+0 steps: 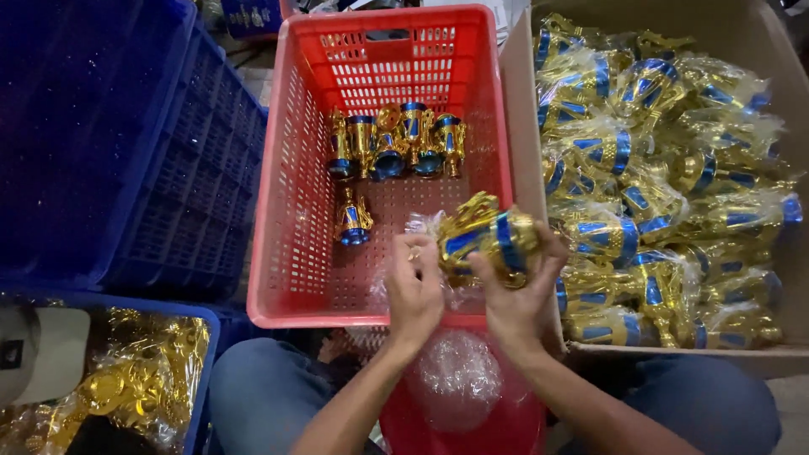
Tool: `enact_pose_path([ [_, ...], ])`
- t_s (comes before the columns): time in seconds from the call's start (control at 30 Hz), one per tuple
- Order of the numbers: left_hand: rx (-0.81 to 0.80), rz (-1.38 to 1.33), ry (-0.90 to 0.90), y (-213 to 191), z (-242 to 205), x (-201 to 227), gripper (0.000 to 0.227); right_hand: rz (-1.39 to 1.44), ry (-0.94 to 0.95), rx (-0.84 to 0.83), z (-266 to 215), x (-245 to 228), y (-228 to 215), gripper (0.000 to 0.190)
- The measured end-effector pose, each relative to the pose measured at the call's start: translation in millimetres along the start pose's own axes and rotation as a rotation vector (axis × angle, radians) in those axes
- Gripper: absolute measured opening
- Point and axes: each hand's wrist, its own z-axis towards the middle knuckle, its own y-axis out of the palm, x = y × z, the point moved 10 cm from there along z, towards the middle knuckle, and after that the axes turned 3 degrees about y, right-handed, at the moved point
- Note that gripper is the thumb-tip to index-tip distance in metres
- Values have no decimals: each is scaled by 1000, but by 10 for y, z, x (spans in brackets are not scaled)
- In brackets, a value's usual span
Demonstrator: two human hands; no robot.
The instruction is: Assembling trophy components and wrapping the finished products in plastic film.
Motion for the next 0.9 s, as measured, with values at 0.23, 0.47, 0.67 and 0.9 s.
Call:
enact_pose_path([
  [0.23,35,-35,-114,-398,467,-47,7,-276,-655,-308,-127,79,301,70],
  [0.47,-177,72,176,-181,233,321,10,-628,-936,-412,-115,-254,497,44],
  [0.67,-49,84,485,-39,-235,403,22,-348,-467,-292,316,-418,399,36],
  [0.9,-22,126,229,-448,343,45,86,191,405,-169,639,116,55,45],
])
